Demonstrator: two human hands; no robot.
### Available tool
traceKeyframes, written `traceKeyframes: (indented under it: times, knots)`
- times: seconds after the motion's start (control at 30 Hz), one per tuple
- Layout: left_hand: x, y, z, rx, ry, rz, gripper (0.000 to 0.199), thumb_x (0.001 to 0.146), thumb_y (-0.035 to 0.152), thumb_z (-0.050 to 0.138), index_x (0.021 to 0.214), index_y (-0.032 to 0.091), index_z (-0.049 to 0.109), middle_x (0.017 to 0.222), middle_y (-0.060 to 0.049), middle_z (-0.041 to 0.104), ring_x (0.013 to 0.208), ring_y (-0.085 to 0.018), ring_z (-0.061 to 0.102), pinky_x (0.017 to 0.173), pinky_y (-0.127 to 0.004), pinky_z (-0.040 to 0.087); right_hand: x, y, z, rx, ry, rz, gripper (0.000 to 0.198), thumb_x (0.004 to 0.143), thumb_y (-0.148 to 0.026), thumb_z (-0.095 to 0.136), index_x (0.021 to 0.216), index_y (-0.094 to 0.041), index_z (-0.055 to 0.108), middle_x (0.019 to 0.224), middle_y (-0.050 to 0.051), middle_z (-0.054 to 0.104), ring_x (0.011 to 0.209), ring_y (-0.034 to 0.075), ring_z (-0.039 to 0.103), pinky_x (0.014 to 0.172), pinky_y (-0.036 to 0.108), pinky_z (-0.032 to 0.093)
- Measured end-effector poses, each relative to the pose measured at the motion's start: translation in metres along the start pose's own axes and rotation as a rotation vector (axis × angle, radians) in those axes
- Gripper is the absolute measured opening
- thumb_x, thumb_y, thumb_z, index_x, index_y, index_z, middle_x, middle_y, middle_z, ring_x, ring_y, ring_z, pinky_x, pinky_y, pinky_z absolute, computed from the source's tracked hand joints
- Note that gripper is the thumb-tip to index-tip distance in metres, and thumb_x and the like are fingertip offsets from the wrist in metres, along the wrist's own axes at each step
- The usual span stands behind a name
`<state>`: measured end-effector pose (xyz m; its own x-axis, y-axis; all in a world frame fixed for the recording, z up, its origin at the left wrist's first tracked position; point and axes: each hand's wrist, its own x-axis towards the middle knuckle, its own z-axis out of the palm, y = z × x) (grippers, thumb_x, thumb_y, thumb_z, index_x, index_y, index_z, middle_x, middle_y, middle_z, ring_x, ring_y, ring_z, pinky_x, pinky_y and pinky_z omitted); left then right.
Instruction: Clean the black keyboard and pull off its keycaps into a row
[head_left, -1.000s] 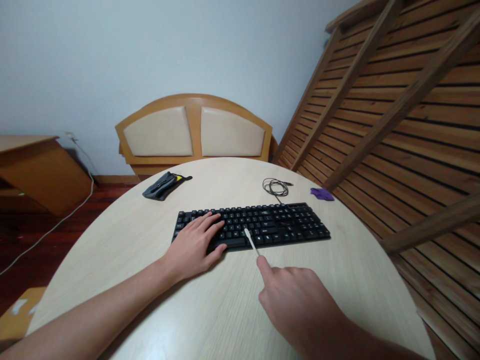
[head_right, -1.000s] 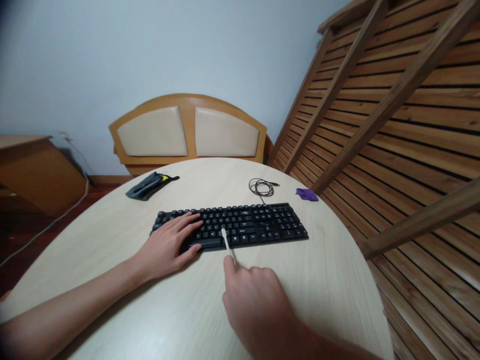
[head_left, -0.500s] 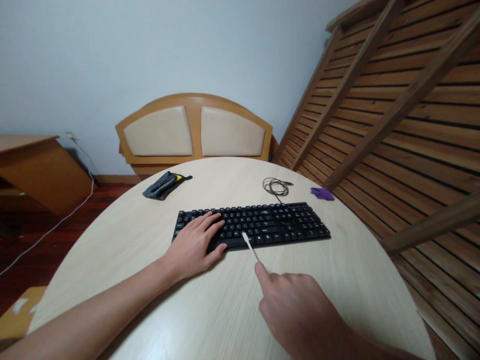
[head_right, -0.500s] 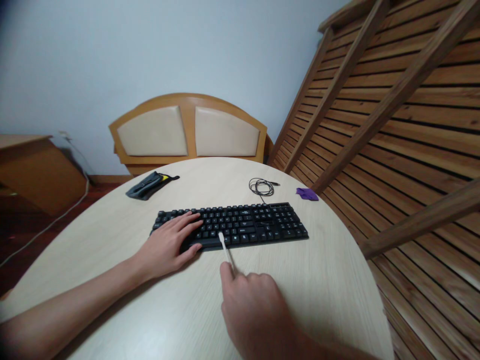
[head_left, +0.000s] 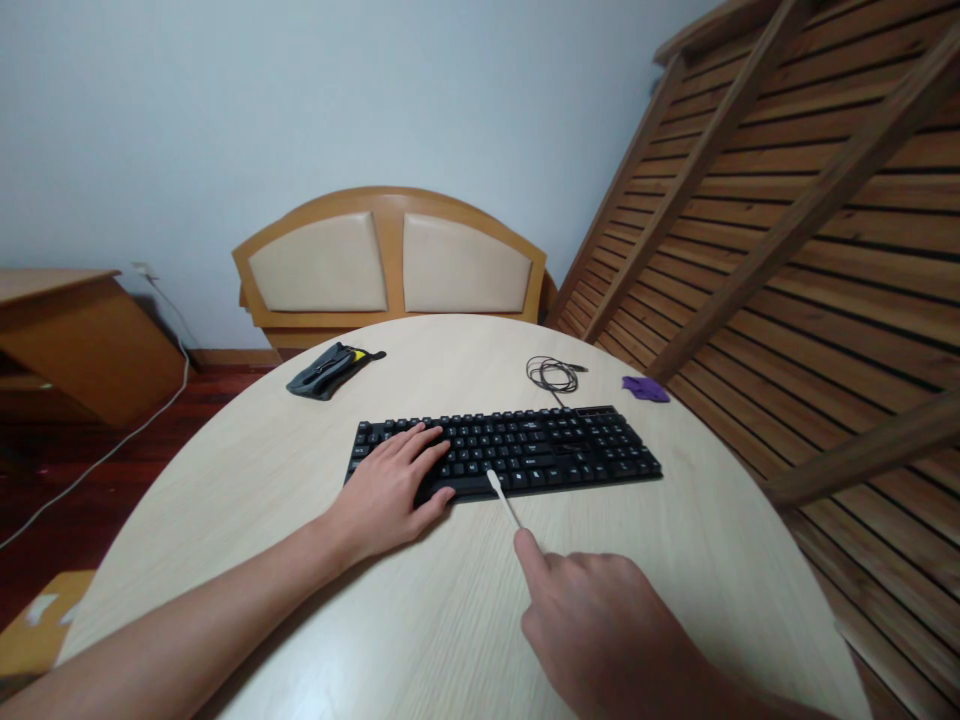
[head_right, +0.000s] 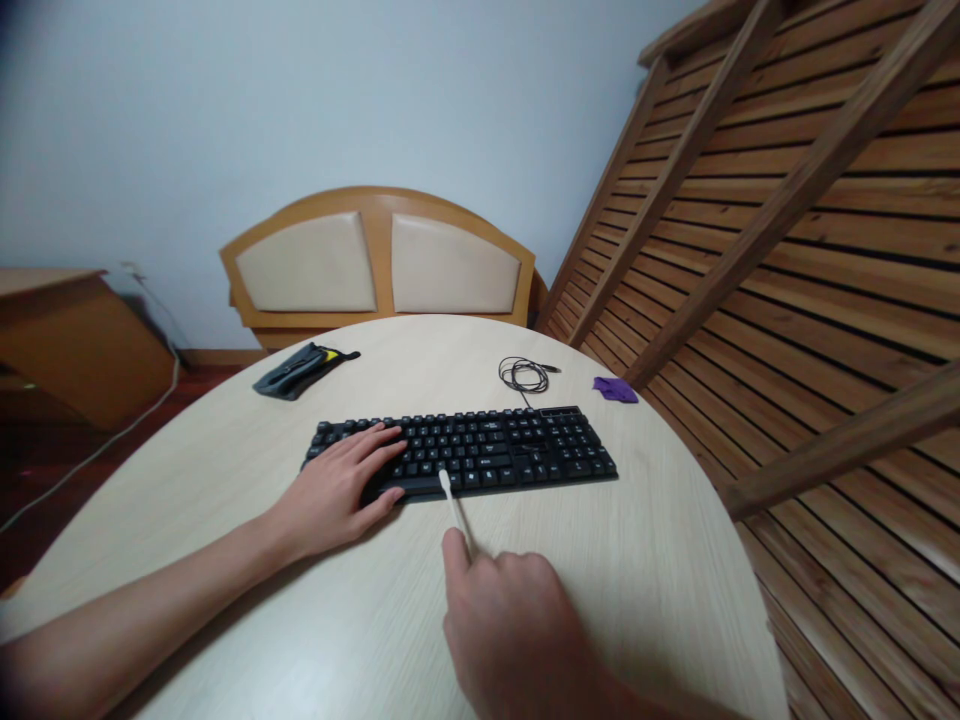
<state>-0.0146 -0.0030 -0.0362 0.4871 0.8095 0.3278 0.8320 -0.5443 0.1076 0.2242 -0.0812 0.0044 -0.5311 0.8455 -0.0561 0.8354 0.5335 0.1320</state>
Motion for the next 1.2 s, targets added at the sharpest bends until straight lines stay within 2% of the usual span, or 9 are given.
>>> traceKeyframes:
  times: [0.2,0.4,0.63,0.93,1.2]
  knots:
    - [0.001,0.002,-0.002,0.041,-0.03,-0.003,0.055,0.092,0.046,0.052,0.136,0.014,0.054,0.147,-0.014,0.051,0.138,-0.032,0.044,0.115,-0.05,0.037,0.005,-0.001,-0.002,-0.02,-0.008,0.024,0.031,0.083,-0.012,0.052,0.113,-0.016,0.055,0.065,0.003,0.069,0.053,0.016,0.063,0.047,0.028,0.027]
    - [0.0,0.001,-0.002,0.02,-0.01,0.001,0.054,0.092,0.047,0.051,0.136,0.015,0.054,0.147,-0.013,0.051,0.138,-0.033,0.044,0.114,-0.051,0.038,0.014,0.002,-0.005,-0.026,-0.031,0.058,0.04,0.084,-0.01,0.051,0.124,-0.015,0.053,0.071,0.003,0.072,0.062,0.02,0.07,0.047,0.029,0.028]
    - [0.001,0.002,-0.002,0.038,-0.024,-0.003,0.055,0.091,0.047,0.052,0.136,0.014,0.054,0.147,-0.014,0.051,0.137,-0.033,0.044,0.114,-0.051,0.038,0.012,0.004,-0.007,0.002,-0.032,0.065,0.04,0.082,-0.009,0.05,0.12,-0.017,0.058,0.071,0.002,0.073,0.061,0.02,0.07,0.048,0.029,0.028]
    - [0.0,0.003,-0.002,0.032,-0.022,-0.002,0.055,0.091,0.046,0.052,0.136,0.014,0.054,0.147,-0.014,0.051,0.137,-0.032,0.045,0.114,-0.051,0.038,0.023,0.008,-0.006,0.064,-0.017,0.079,0.043,0.086,-0.008,0.045,0.125,-0.02,0.059,0.085,0.003,0.076,0.07,0.022,0.073,0.051,0.029,0.036]
    - [0.0,0.002,-0.001,0.032,-0.016,0.002,0.054,0.092,0.047,0.051,0.136,0.016,0.054,0.147,-0.013,0.051,0.137,-0.032,0.045,0.114,-0.051,0.038,0.022,0.011,-0.002,0.014,0.014,0.032,0.051,0.089,-0.008,0.047,0.14,-0.015,0.05,0.092,0.005,0.075,0.072,0.02,0.072,0.053,0.029,0.042]
